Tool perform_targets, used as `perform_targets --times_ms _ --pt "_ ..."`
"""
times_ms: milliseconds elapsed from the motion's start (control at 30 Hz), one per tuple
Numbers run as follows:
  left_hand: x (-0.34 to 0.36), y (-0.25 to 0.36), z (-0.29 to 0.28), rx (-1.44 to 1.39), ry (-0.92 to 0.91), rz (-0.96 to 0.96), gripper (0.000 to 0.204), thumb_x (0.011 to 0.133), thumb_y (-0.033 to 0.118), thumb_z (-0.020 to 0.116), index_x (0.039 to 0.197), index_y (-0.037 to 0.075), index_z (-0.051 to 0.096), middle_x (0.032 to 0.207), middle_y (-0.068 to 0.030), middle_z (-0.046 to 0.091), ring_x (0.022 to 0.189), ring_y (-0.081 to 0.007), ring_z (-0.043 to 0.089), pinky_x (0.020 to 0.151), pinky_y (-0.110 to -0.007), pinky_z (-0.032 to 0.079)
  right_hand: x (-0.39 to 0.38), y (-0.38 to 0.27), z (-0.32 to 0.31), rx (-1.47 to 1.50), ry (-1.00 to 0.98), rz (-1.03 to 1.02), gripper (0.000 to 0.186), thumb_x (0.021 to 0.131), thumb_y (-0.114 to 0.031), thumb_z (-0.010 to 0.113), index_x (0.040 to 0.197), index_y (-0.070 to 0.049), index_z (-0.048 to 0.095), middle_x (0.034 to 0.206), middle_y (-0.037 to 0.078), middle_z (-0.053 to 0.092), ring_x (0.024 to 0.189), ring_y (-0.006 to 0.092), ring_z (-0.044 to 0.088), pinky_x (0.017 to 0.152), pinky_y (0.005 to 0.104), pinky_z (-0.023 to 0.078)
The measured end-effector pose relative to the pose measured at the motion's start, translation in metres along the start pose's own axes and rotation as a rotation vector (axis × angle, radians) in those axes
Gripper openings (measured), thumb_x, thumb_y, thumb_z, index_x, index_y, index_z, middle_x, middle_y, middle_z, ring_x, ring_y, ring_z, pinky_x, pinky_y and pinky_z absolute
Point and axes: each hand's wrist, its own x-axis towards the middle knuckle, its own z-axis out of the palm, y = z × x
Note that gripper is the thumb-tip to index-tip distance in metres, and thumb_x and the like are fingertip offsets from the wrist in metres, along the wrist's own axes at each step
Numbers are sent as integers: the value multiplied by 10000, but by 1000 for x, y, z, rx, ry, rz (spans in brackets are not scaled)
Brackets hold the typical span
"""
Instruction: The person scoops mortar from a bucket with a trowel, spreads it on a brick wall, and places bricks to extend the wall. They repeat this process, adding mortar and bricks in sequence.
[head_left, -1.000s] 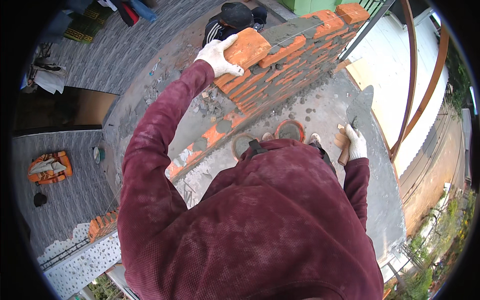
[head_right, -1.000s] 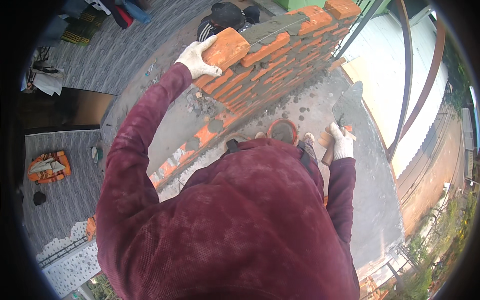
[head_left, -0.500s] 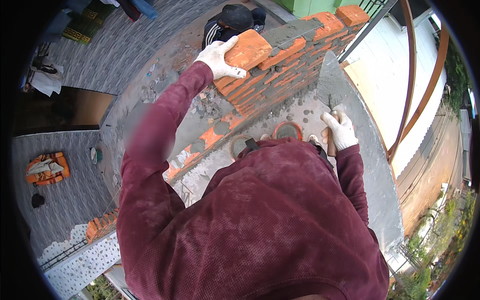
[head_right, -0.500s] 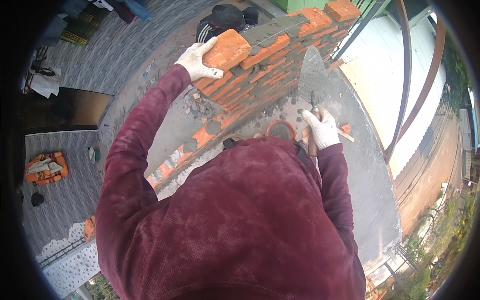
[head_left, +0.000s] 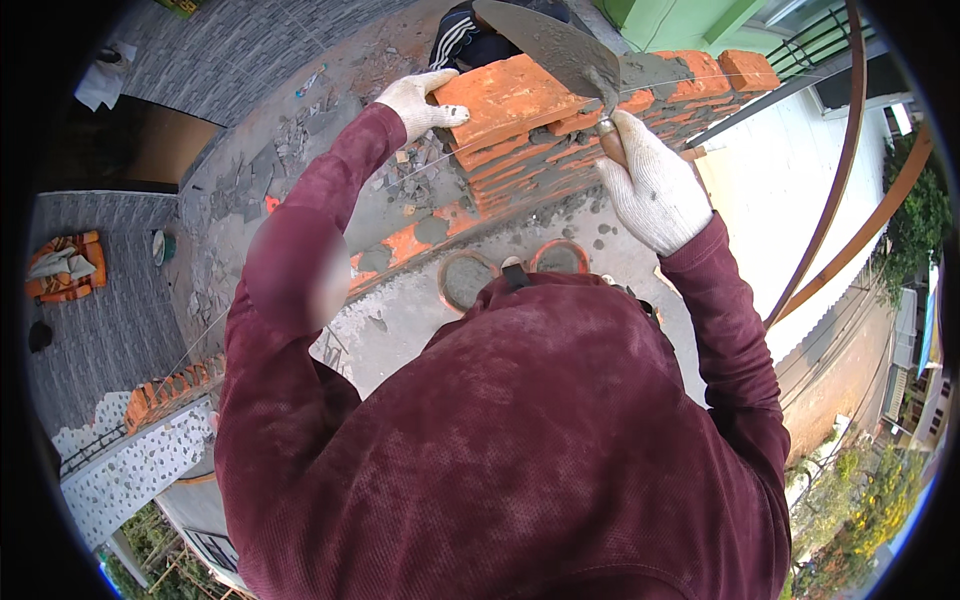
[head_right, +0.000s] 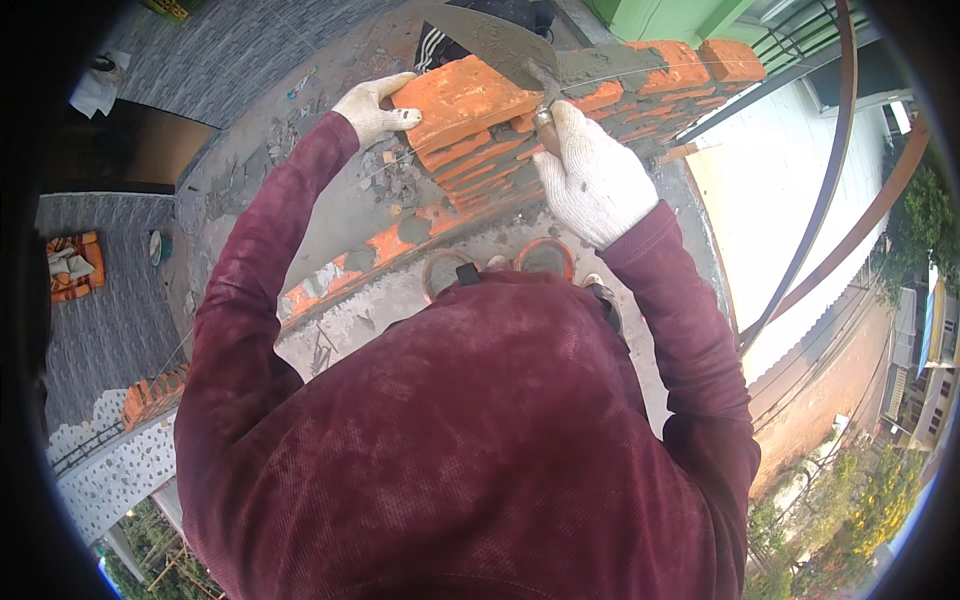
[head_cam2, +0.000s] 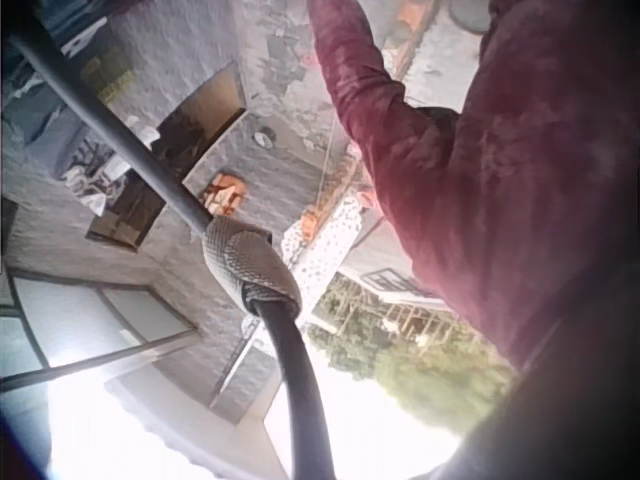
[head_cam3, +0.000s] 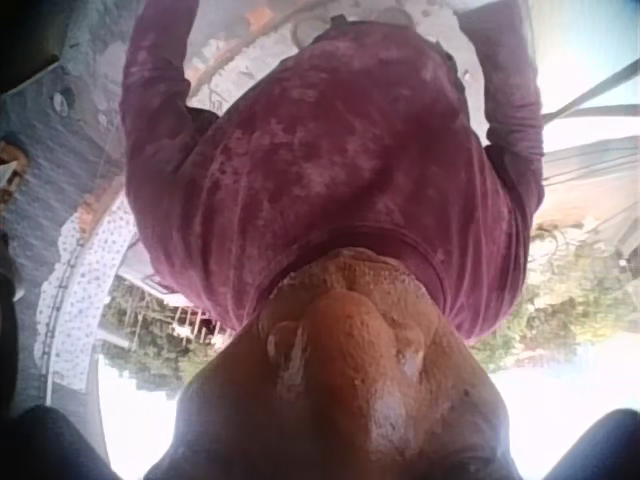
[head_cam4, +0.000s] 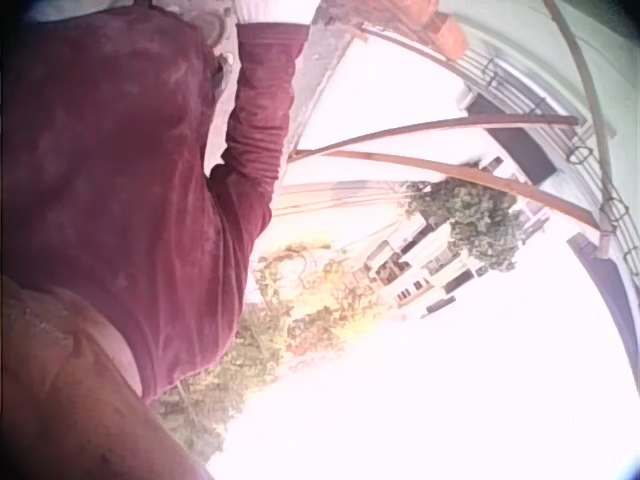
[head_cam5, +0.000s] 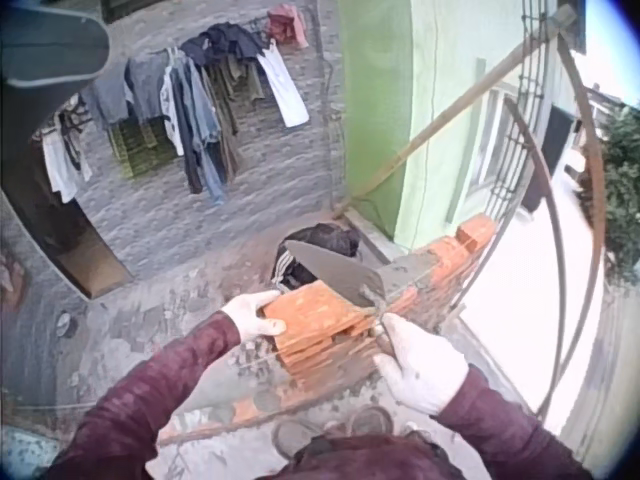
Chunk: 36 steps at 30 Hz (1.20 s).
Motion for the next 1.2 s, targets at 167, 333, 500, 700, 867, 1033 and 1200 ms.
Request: perform_targets --times_ms 167,333,500,700,867,1033,1200 --pt "-8 7 2 -77 -21 -81 681 872 271 815 1469 84 545 1319 -114 669 1110 -188 661 946 -344 549 38 -8 12 12 -83 -46 434 973 -214 625 1328 7 507 1104 250 662 1032 432 675 869 446 552" --pt "-16 12 3 -147 8 -112 712 844 351 831 1445 93 550 1318 -98 658 1005 -161 674 843 -317 558 46 -2 9 67 -140 32 428 954 -224 638 1294 10 524 1093 244 661 1020 440 670 858 460 551" --pt "-11 -9 9 -168 56 -4 732 812 388 846 1420 92 565 1333 -107 651 1129 -194 649 911 -357 545 47 30 2 217 -49 325 455 978 -261 620 1327 19 544 964 185 668 825 314 696 668 391 560" --pt "-17 12 2 -211 11 -133 719 813 376 836 1416 90 567 1341 -119 650 1300 -246 575 1096 -408 440 48 53 9 972 -133 813 427 983 -253 601 1324 0 557 778 43 559 565 109 557 411 279 444" --pt "-20 2 8 -61 90 -68 730 821 396 820 1427 84 556 1375 -128 632 1307 -273 576 1112 -411 436 64 63 10 855 -237 692 336 977 -276 599 1171 -3 620 754 40 551 558 113 537 438 294 460" --pt "-24 8 12 -33 124 -99 737 835 400 809 1444 83 543 1421 -136 599 1349 -283 539 1141 -411 410 64 47 9 393 -256 545 448 998 -280 611 1297 50 561 849 160 658 694 241 670 583 355 533" --pt "-18 -3 18 -141 132 -49 760 831 386 814 1463 74 530 1459 -135 570 1386 -289 508 1175 -413 372 43 7 7 245 -104 267 504 985 -212 670 1357 89 514 1092 297 675 996 427 695 849 434 554"
